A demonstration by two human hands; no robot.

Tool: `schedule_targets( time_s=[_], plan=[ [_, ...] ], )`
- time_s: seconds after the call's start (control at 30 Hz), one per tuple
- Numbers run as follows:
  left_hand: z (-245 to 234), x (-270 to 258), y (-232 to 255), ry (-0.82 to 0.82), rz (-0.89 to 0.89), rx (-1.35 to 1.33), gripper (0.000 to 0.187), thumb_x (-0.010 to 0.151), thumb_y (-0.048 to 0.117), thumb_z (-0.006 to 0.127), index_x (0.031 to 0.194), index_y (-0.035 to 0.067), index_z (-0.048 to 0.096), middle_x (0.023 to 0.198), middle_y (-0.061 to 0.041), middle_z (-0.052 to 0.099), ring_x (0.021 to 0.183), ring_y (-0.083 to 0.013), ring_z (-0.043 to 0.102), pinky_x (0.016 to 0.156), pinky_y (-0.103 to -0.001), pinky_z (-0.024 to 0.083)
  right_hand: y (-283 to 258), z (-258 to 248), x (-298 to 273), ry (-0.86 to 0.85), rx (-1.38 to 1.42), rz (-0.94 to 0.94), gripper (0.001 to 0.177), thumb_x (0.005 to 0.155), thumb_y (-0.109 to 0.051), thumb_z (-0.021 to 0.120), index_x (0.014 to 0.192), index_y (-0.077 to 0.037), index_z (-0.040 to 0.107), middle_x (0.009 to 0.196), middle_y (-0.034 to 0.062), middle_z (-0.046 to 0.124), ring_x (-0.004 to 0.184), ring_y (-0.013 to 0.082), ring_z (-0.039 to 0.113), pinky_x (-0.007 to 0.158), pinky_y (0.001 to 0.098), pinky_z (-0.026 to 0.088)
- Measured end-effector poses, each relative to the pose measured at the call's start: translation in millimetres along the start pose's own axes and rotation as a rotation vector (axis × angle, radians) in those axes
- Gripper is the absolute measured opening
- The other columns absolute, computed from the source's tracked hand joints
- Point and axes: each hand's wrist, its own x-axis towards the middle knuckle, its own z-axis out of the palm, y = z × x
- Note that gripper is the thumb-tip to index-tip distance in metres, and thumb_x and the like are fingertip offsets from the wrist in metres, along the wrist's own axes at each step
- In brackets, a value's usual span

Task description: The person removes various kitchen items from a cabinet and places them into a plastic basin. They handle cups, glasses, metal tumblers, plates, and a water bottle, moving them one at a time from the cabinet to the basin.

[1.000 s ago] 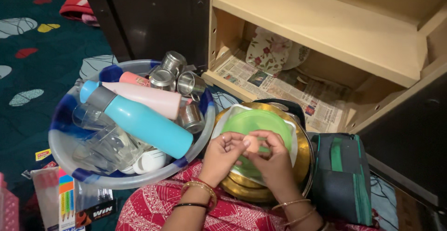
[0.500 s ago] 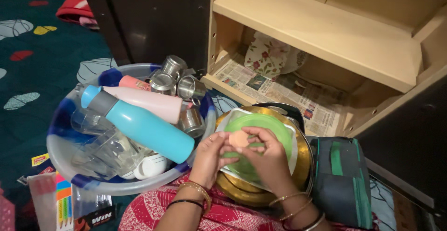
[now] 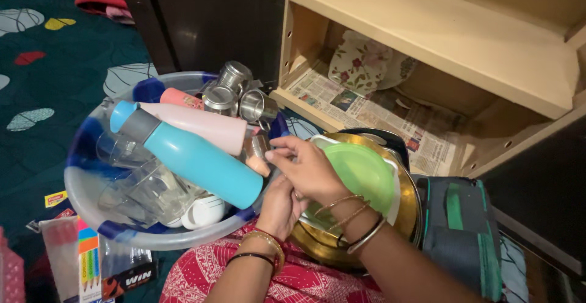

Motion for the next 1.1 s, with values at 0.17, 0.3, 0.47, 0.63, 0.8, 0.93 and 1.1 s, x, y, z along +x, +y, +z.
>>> schedule_targets(
  time_s=[0.17,0.3,0.47,0.63,0.8,0.93,1.1],
  plan=[
    [-12.6,13.2,-15.2,-0.177,0.072,-0.009,0.026,0.109,0.010,0.047,0.132,0.000,0.057,0.108,-0.005,0.067,0.083,-0.0105,0.060,0.079,-0.031,0.053,33.9,-14.5,18.8,-0.014,0.135,-0.186,0.033,0.092,-0.015,0.072,0.120,0.001,0.069,0.106,0.0075,0.074,0.098,0.0121,0.068,0.085,0.0256,0.058],
    [31.8,9.1,-1.5,-0.027,-0.022,0.221,0.042,0.101,0.024,0.047,0.140,0.007,0.051,0.127,-0.009,0.063,0.118,-0.0195,0.060,0.104,-0.045,0.050,66.7,-58.0,32.8,0.053,0.228,-0.152,0.027,0.092,-0.010,0.070,0.118,0.000,0.070,0.104,0.0035,0.071,0.096,0.0105,0.066,0.087,0.0256,0.057],
    [68.7,21.2,7.4,-0.090,0.041,0.271,0.061,0.099,0.039,0.049,0.151,0.009,0.042,0.156,-0.012,0.049,0.147,-0.0234,0.042,0.119,-0.047,0.031,104.3,-110.6,68.1,0.107,0.186,-0.176,0.026,0.094,-0.010,0.071,0.117,0.000,0.069,0.104,0.0029,0.070,0.096,0.0088,0.064,0.089,0.0245,0.055],
    [77.0,60.8,3.2,-0.123,0.159,0.211,0.065,0.101,0.042,0.049,0.153,0.005,0.039,0.163,-0.013,0.040,0.153,-0.0233,0.034,0.123,-0.042,0.025,131.3,-152.5,98.2,0.201,0.024,-0.125,0.027,0.092,-0.010,0.071,0.117,0.000,0.069,0.103,0.0036,0.072,0.093,0.0090,0.065,0.086,0.0239,0.055],
    [83.3,84.5,4.3,-0.076,0.182,0.240,0.069,0.100,0.046,0.046,0.155,0.006,0.037,0.165,-0.011,0.038,0.155,-0.0219,0.031,0.123,-0.040,0.023,156.6,-179.3,125.9,0.265,-0.173,-0.037,0.033,0.088,-0.016,0.075,0.118,-0.003,0.068,0.101,0.0053,0.074,0.091,0.0111,0.068,0.085,0.0266,0.056],
    [80.8,93.9,3.4,-0.039,0.175,0.273,0.073,0.099,0.051,0.043,0.157,0.008,0.033,0.166,-0.010,0.035,0.155,-0.0210,0.029,0.123,-0.039,0.021,163.2,-198.7,156.3,0.304,-0.383,-0.016,0.039,0.083,-0.019,0.078,0.119,-0.005,0.069,0.099,0.0106,0.077,0.090,0.0147,0.071,0.085,0.0294,0.058],
    [76.3,117.4,2.2,0.004,0.217,0.232,0.076,0.100,0.052,0.042,0.158,0.005,0.029,0.167,-0.013,0.034,0.156,-0.0213,0.028,0.125,-0.039,0.020,161.1,-217.2,199.2,0.402,-0.538,0.081,0.048,0.083,-0.025,0.080,0.124,-0.004,0.067,0.118,0.0171,0.071,0.109,0.0296,0.068,0.095,0.0391,0.052]
  ],
)
